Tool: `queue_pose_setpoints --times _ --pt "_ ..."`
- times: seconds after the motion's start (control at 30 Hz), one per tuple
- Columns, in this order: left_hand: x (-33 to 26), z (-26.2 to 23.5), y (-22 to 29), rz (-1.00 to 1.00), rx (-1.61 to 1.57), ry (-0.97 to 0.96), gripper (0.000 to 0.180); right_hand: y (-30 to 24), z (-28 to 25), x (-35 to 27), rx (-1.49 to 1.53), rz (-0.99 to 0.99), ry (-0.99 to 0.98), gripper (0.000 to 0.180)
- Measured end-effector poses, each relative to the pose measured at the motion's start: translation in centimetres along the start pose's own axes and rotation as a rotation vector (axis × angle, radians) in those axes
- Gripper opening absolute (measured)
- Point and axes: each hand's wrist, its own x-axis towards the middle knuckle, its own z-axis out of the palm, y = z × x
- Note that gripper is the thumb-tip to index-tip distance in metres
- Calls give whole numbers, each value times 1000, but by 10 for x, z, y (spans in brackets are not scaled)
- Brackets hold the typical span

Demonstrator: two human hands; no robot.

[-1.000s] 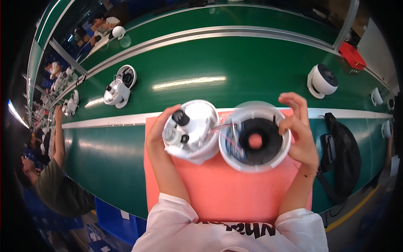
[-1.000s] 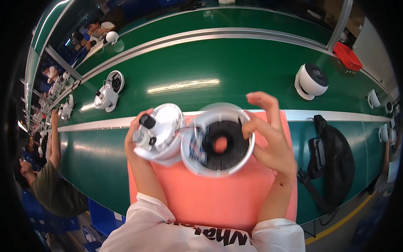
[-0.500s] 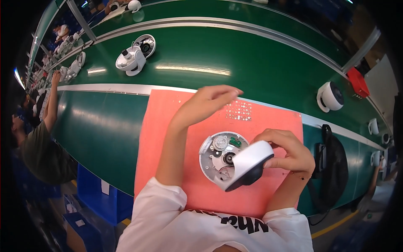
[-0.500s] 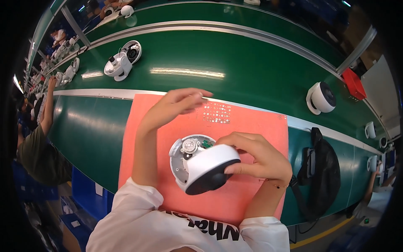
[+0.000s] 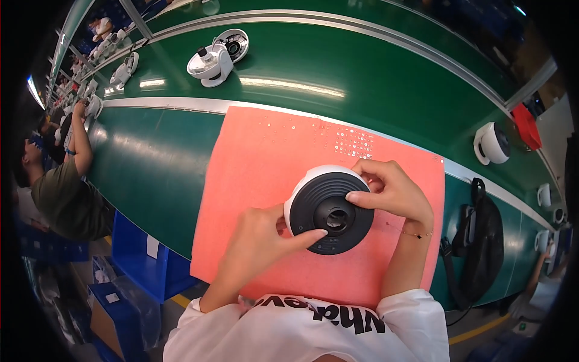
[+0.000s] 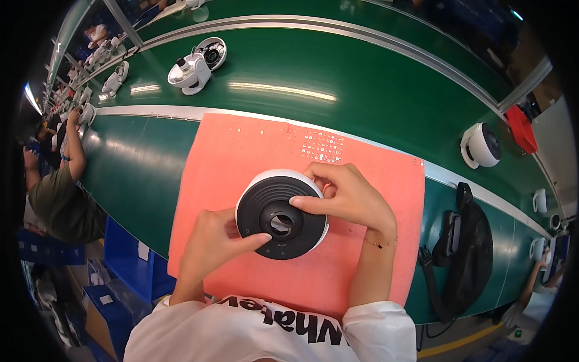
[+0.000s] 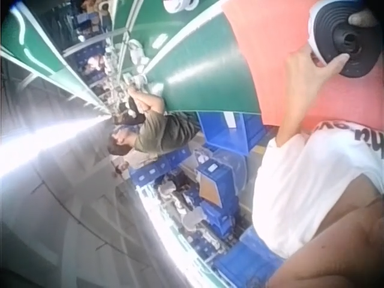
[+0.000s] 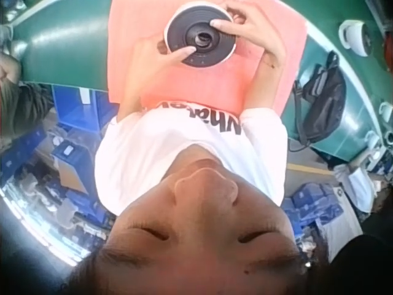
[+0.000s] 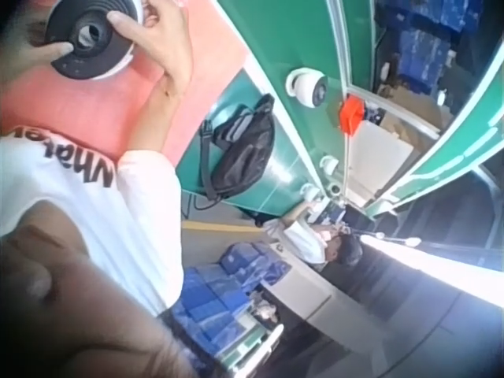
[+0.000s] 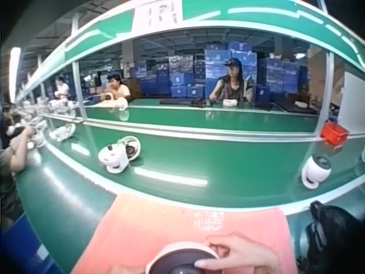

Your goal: Assembling the outer housing and internal components of security cameras on a production line.

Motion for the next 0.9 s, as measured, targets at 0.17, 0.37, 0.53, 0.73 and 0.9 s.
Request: queue_pose_setpoints --times 0.17,0.37,0.53,0.73,0.9 --pt "-2 -10 -12 -54 4 58 32 -9 4 -1 -64 -3 21 28" --pt "2 -20 -9 54 287 85 42 -9 21 17 -325 0 210 34" --pt "2 -29 -19 42 308 76 51 -26 38 23 -421 -57 350 34" --pt "0 -40 -24 36 306 71 51 -35 49 28 -527 -533 278 27" --pt "0 -51 -31 40 328 90 50 -59 61 14 -606 -401 146 32"
